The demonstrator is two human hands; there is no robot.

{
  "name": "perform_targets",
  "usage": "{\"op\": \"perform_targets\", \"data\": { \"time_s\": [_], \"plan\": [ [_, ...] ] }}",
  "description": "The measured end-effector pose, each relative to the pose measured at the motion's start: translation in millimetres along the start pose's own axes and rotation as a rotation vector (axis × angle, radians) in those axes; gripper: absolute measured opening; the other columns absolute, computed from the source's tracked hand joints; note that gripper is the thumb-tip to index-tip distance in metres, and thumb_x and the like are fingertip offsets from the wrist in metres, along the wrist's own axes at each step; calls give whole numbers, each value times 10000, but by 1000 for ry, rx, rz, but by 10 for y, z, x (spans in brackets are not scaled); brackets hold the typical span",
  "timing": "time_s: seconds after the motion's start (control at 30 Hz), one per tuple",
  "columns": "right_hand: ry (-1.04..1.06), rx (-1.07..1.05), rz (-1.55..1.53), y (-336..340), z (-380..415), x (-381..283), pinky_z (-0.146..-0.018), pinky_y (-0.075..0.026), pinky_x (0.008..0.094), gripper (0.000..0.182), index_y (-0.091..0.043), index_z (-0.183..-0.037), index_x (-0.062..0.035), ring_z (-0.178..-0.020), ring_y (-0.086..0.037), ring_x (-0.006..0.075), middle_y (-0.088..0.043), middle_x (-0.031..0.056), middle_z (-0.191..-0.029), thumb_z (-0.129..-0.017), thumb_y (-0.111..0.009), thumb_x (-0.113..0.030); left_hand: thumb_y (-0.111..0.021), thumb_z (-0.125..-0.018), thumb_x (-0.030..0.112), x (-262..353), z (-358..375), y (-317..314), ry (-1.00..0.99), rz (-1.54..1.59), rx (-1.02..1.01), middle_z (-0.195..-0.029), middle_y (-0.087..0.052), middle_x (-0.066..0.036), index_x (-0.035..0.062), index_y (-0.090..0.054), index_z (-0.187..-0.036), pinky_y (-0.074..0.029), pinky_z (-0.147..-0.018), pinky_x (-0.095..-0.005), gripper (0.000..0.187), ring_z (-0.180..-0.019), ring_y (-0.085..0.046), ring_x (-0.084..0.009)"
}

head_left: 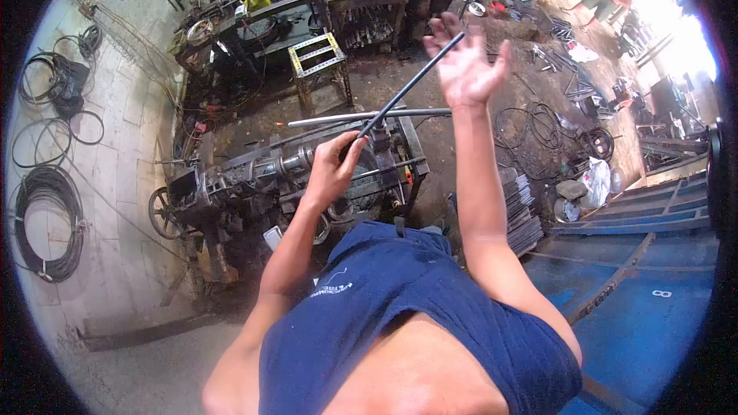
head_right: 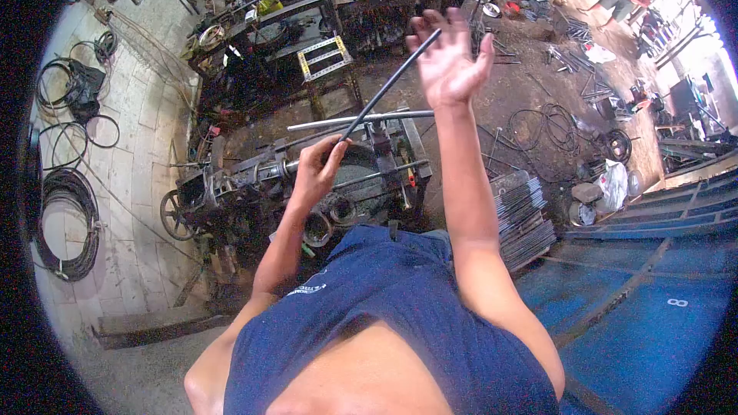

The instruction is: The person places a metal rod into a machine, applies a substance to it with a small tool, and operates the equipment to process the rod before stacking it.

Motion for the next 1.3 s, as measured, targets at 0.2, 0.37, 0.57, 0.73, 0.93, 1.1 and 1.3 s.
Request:
{"op": "perform_targets", "data": {
  "time_s": [0.2, 0.37, 0.57, 0.73, 0.93, 1.1, 1.3],
  "plan": [
    [-389, -360, -552, -107, 103, 399, -1116, -233, 614, 1029, -369, -1439, -22, -1325, -398, 430, -447, 274, -1404, -848, -86, -816, -553, -979, 209, -163, 242, -59, 125, 108, -46, -737, -542, 27, -3, -679, -1034, -362, -563, -229, 252, -648, -439, -46],
    [-391, -323, -503, -139, 139, 422, -1104, -260, 615, 963, -365, -1434, -20, -1303, -421, 437, -457, 290, -1381, -883, -140, -777, -558, -978, 213, -230, 299, -41, 169, 103, -56, -725, -516, 49, 4, -677, -1036, -338, -538, -220, 247, -628, -423, -40],
    [-185, 29, 68, 52, 71, 324, -896, -471, 492, 800, -430, -1312, -5, -1080, -588, 347, -575, 218, -1190, -946, -216, -683, -590, -953, 173, -127, 253, 8, 113, -13, -40, -689, -557, -6, -38, -676, -1010, -413, -567, -261, 235, -629, -482, -79],
    [407, -506, 1321, 188, 603, 116, -794, -502, 404, 237, -613, -1049, -4, -899, -637, 286, -648, 163, -1005, -863, -618, -152, -646, -869, 155, -134, 160, 91, -117, -428, -120, -912, -680, -185, 23, -688, -956, -515, -701, -428, 163, -839, -639, -396],
    [-269, -896, 1538, 1264, 1254, 471, -742, -507, 462, 271, -692, -942, -59, -843, -643, 373, -679, 176, -887, -887, -609, -311, -671, -858, 199, -295, 35, -297, -59, -494, -472, -1042, -683, -182, 19, -681, -1060, -514, -847, -409, 271, -967, -648, -361],
    [-555, -711, 1513, 2220, 1443, 293, -714, -504, 450, 305, -693, -945, -30, -799, -649, 381, -677, 202, -845, -892, -607, -318, -697, -851, 322, -456, -564, -476, -188, -640, -297, -1234, -583, -182, 44, -590, -1246, -392, -1040, -465, 495, -1177, -524, -358],
    [-769, -364, 1470, 3252, 1339, 2, -712, -505, 409, 339, -704, -963, -25, -776, -673, 347, -677, 208, -817, -898, -614, -345, -580, -891, 533, -1531, -1374, -716, 185, -1056, -676, -923, -664, -228, 23, -637, -1003, -495, -810, -487, 526, -919, -627, -401]
  ]
}}
Point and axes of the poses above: each hand's wrist, its own z-axis away from the middle knuckle, its own y-axis out of the back of the hand, x = y × z, the point moved 1 cm from there along -z, towards the middle knuckle
